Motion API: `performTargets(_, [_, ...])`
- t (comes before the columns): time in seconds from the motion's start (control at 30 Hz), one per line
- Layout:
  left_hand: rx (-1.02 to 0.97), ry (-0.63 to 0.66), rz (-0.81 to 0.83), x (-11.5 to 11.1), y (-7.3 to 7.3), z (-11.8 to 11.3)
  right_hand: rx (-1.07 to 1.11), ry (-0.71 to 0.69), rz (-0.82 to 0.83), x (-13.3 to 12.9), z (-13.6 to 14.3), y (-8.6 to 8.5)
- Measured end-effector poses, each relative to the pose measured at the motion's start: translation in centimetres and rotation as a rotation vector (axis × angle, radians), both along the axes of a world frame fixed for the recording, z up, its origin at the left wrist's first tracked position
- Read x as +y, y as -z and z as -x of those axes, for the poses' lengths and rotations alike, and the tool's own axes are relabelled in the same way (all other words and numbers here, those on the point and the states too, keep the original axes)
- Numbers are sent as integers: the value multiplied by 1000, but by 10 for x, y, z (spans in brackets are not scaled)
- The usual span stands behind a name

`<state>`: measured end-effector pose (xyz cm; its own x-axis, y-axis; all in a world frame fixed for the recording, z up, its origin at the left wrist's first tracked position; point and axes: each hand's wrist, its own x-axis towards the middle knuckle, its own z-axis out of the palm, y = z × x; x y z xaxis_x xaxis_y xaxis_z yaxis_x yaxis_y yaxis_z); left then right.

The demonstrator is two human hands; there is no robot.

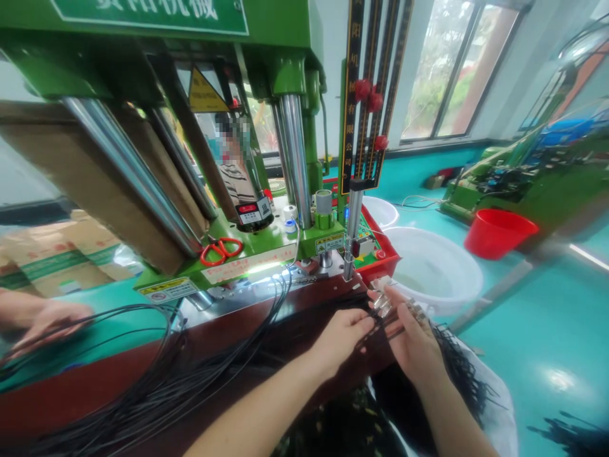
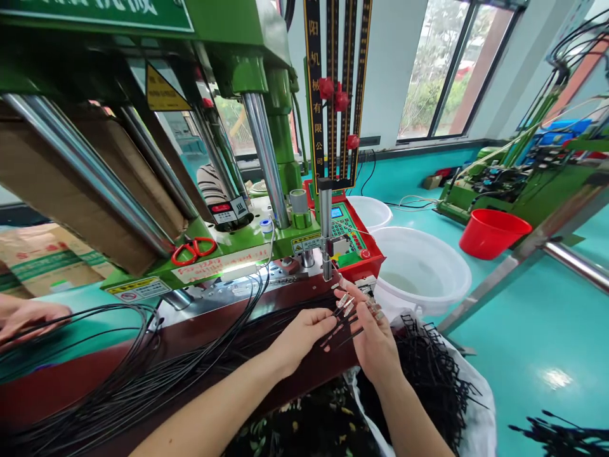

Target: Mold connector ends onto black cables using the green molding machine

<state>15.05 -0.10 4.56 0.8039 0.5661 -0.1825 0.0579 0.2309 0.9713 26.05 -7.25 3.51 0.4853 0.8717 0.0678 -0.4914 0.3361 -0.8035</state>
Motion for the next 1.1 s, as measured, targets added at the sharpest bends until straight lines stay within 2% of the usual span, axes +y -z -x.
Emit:
performTargets(0.07, [2, 51, 9, 5, -4, -4, -1, 26, -13, -2, -2, 2])
performTargets(0.17, [8, 68, -104, 9, -11, -10, 29, 48, -43, -5, -5, 6])
performTargets(0.23, [12, 40, -248, 9, -18, -14, 57, 54, -56, -6, -6, 8])
performTargets(0.4, [31, 5, -742, 1, -34, -24, 104, 103, -28, -8, -5, 8])
performTargets(0.5, [49, 35, -883, -4, -39, -30, 102, 84, -53, -10, -6, 7])
performTargets(0.57, [57, 43, -887, -6, -38, -35, 75, 86, -48, -12, -7, 7])
performTargets(0.63, [33, 67, -793, -6, -34, -39, 47, 98, -19, -14, -10, 8])
performTargets(0.7, [8, 148, -552, -6, -26, -41, 32, 69, 24, -17, -11, 10])
performTargets(0.77, [9, 260, -254, -8, -16, -40, 10, -31, 86, -21, -14, 13])
performTargets(0.83, [21, 319, -51, -11, -4, -34, -42, -175, 164, -24, -19, 15])
performTargets(0.9, [26, 307, 44, -16, 8, -25, -122, -269, 200, -23, -27, 13])
performTargets(1.03, [21, 202, 197, -26, 29, -10, -378, -298, 96, -7, -42, -5])
performTargets(1.1, [-4, 137, 250, -29, 36, -6, -583, -443, 151, 5, -42, -17])
